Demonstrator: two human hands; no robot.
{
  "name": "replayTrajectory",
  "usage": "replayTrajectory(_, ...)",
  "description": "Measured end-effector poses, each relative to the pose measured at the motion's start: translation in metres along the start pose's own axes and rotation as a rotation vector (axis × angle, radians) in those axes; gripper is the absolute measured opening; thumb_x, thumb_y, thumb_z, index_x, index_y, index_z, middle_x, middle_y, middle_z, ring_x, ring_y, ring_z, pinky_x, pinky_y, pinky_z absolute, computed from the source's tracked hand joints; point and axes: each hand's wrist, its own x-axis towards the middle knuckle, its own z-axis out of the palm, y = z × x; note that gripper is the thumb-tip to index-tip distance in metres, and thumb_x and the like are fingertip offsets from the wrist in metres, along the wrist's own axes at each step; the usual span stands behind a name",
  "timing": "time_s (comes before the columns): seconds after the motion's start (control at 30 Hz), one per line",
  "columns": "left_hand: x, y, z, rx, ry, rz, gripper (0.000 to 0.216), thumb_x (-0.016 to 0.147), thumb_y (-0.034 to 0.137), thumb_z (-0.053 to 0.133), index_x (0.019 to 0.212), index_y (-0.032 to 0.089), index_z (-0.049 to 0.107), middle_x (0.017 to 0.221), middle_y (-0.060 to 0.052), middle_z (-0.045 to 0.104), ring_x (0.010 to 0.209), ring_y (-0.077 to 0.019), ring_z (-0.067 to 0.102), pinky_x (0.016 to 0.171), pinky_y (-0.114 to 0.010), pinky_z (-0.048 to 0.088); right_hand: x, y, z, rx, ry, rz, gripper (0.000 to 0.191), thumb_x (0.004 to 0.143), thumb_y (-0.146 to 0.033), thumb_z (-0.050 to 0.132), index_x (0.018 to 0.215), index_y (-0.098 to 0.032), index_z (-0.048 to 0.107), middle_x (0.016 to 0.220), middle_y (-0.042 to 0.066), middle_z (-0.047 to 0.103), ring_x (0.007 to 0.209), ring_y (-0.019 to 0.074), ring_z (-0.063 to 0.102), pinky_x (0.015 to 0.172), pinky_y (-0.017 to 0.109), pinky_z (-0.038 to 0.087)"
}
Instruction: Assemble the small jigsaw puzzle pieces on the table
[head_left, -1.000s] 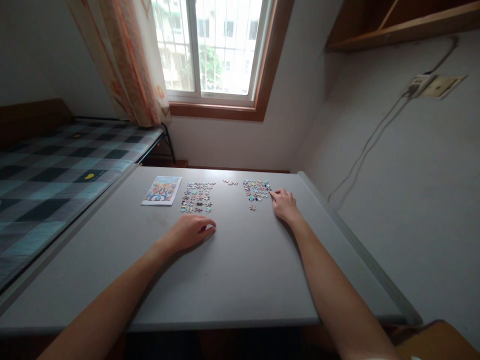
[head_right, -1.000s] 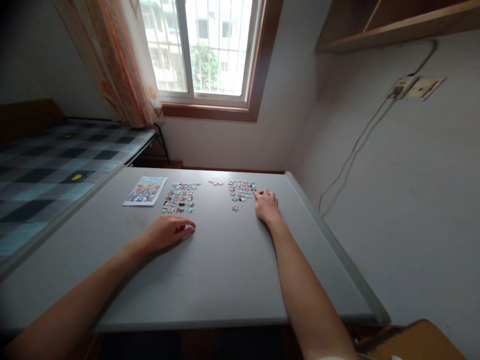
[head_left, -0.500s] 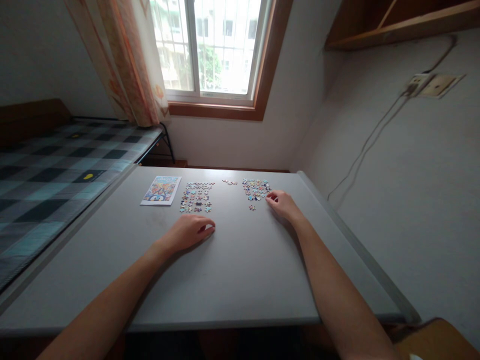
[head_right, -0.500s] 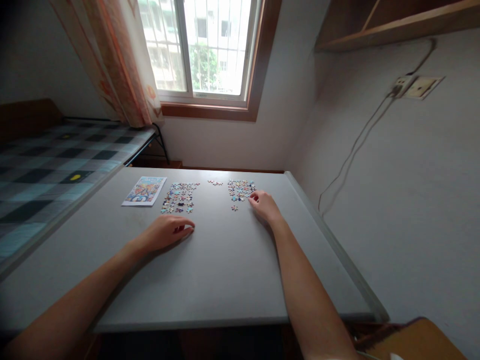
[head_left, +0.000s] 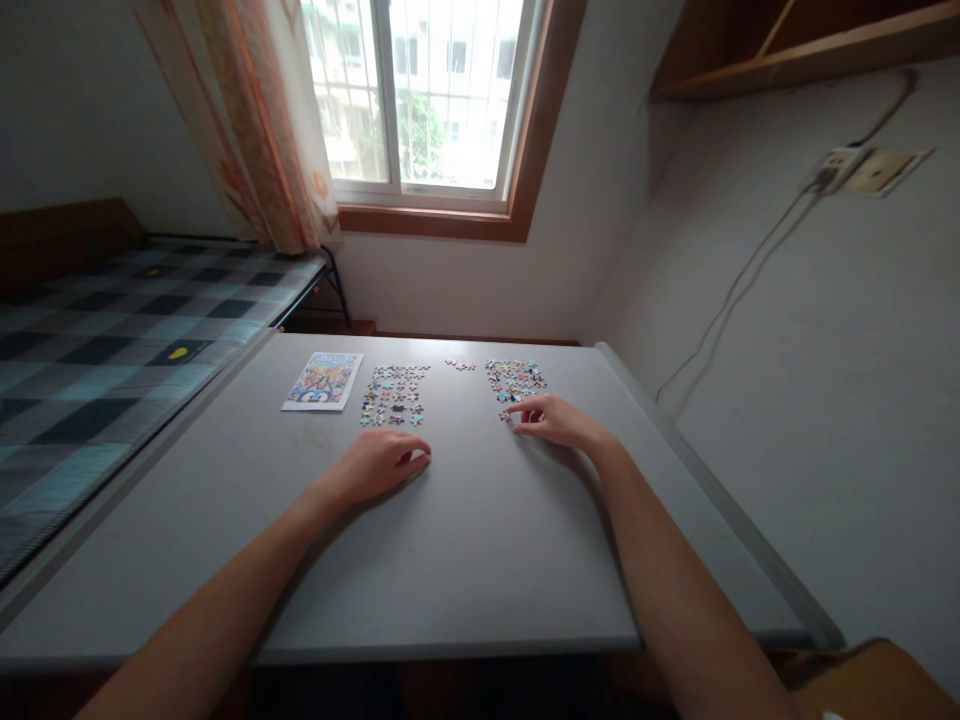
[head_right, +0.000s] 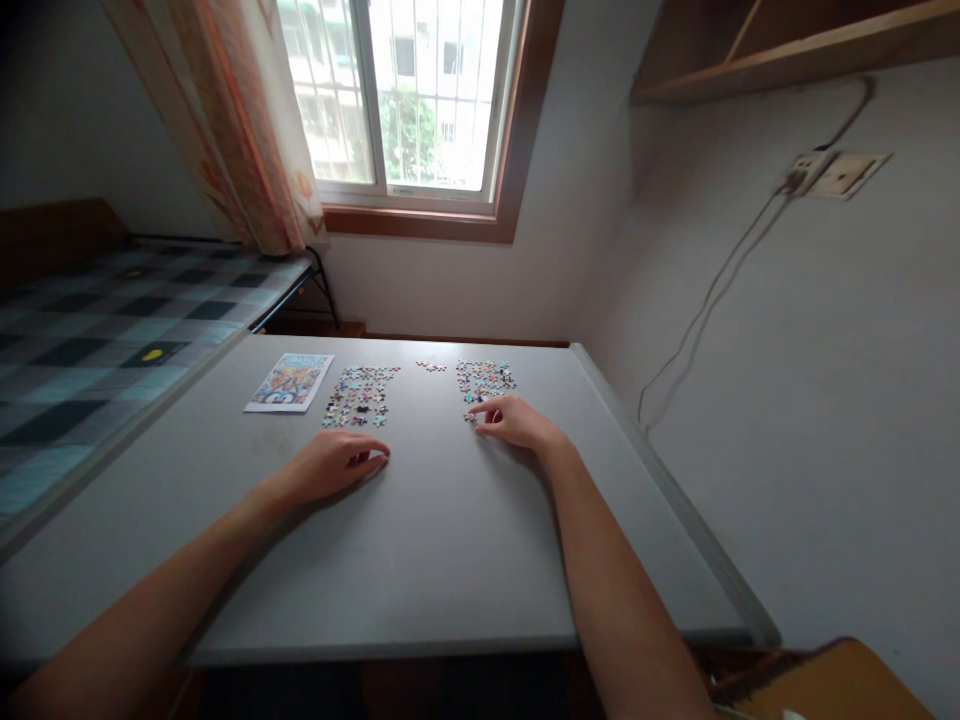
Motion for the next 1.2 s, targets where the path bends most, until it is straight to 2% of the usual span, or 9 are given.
replayTrajectory(0.4,0.001,0.002,-0.002,-0.01,-0.001,-0.001,0.027,0.088,0.036,0.046,0.097,0.025,0.069,0.07,0.0,0.065,0.062,-0.0109,0.055,0.061,-0.021,0.035,0.002,0.0,0.003,-0.093,0.004,-0.051,0.032,0.077,-0.034,0.06,0.105,-0.023,0.07,0.075,0.002,0.06,0.066,0.012,0.052,0.064,0.022,0.041)
replayTrajectory(0.57,0.0,0.0,0.0,-0.011,-0.004,-0.003,0.027,0.087,0.037,0.047,0.098,0.026,0.069,0.071,0.001,0.064,0.063,-0.0108,0.055,0.061,-0.021,0.035,0.007,0.001,0.012,-0.025,0.146,-0.012,0.032,0.077,-0.038,0.06,0.098,-0.018,0.07,0.069,0.0,0.059,0.061,0.0114,0.052,0.061,0.022,0.04)
replayTrajectory(0.73,0.0,0.0,0.0,0.0,-0.009,-0.002,0.028,0.088,0.037,0.045,0.098,0.025,0.069,0.07,0.0,0.064,0.062,-0.011,0.055,0.061,-0.021,0.035,0.012,0.002,0.022,-0.061,0.236,0.007,0.019,0.074,-0.036,0.063,0.081,-0.018,0.069,0.067,0.0,0.059,0.06,0.0111,0.052,0.059,0.022,0.039)
replayTrajectory(0.93,0.001,0.001,-0.001,-0.003,-0.007,-0.007,0.029,0.088,0.038,0.045,0.098,0.025,0.069,0.071,0.0,0.065,0.062,-0.0109,0.054,0.061,-0.021,0.035,0.014,0.004,0.023,-0.04,0.228,-0.028,0.016,0.075,-0.033,0.062,0.079,-0.019,0.068,0.067,-0.001,0.058,0.061,0.0108,0.051,0.059,0.021,0.038)
replayTrajectory(1.2,0.0,0.0,0.0,0.0,-0.005,-0.005,0.028,0.088,0.038,0.046,0.098,0.026,0.069,0.071,0.0,0.064,0.062,-0.0107,0.054,0.06,-0.021,0.035,0.011,0.003,0.019,0.019,0.159,0.002,0.016,0.073,-0.032,0.062,0.078,-0.017,0.067,0.063,-0.002,0.055,0.059,0.0102,0.049,0.057,0.021,0.036)
